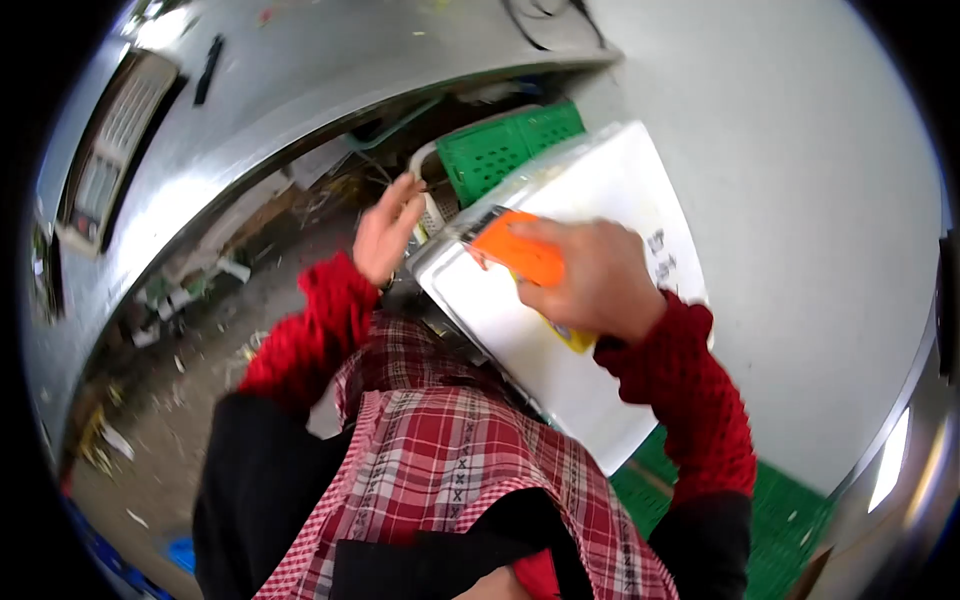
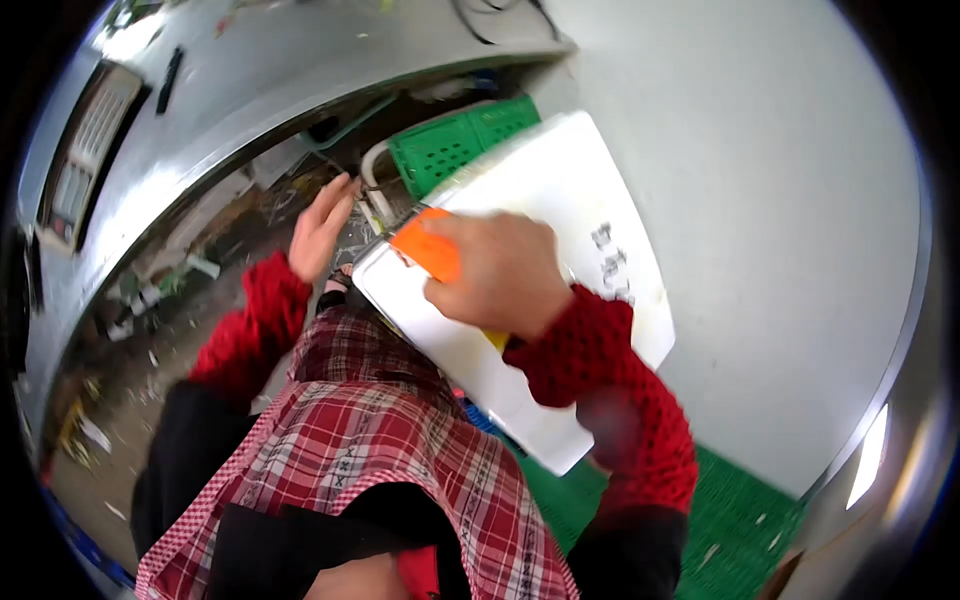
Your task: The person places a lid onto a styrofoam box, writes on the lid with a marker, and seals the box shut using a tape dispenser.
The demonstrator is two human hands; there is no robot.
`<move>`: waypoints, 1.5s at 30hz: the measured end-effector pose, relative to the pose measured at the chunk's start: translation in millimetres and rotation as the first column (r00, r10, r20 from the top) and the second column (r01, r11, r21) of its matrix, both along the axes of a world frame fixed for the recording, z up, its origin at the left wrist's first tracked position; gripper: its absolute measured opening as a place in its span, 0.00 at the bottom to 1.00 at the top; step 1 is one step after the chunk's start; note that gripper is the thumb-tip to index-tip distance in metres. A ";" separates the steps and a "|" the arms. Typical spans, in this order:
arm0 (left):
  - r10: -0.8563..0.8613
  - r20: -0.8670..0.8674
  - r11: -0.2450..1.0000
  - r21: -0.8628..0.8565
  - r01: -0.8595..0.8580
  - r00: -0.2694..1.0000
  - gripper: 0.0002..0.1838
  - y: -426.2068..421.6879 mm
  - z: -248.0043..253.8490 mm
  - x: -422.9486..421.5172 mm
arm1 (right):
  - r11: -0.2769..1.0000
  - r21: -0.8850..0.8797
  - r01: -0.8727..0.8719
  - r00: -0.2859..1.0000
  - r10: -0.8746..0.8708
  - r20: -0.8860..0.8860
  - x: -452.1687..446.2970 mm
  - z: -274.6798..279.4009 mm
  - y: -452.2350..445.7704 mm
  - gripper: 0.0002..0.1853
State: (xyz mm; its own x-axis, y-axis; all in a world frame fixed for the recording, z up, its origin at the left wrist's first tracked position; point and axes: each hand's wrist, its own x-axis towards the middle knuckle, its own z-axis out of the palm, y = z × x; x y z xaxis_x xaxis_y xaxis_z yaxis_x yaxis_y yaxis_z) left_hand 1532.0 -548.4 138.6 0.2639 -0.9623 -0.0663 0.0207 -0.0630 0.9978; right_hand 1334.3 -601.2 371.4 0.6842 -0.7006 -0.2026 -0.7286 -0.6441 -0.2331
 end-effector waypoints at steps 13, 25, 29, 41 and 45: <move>-0.271 0.072 0.957 0.133 0.260 0.960 0.25 8.2 11.3 -14.2 | 0.992 0.045 0.120 0.990 -0.122 0.068 -228.9 5.0 95.2 0.29; -0.164 0.962 0.953 0.097 0.287 0.219 0.42 -77.6 93.8 74.8 | 0.940 -0.076 0.334 0.930 -0.341 -0.135 -383.0 -62.9 192.1 0.33; -0.414 0.714 0.649 -0.204 0.733 0.565 0.43 -75.4 87.3 -146.8 | 0.901 0.021 0.433 0.901 -0.433 0.031 -436.5 -132.7 205.3 0.31; -0.080 0.997 0.444 0.055 0.894 -0.021 0.43 -66.1 117.1 -323.2 | 0.879 0.304 0.367 0.929 -0.361 -0.075 -343.2 -203.2 137.3 0.12; -0.063 0.998 0.450 0.054 0.892 -0.029 0.40 -65.1 115.4 -321.8 | 0.858 0.198 0.474 0.878 -0.444 -0.178 -316.9 -279.7 116.4 0.11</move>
State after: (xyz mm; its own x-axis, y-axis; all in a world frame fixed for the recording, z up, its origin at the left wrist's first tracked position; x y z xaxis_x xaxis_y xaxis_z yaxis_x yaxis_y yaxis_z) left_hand 1210.2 -613.5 253.9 -0.8357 -0.5083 0.2080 -0.5077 0.8594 0.0603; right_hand 1017.5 -484.8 91.7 0.2560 -0.8524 -0.4559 -0.9601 -0.1692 -0.2229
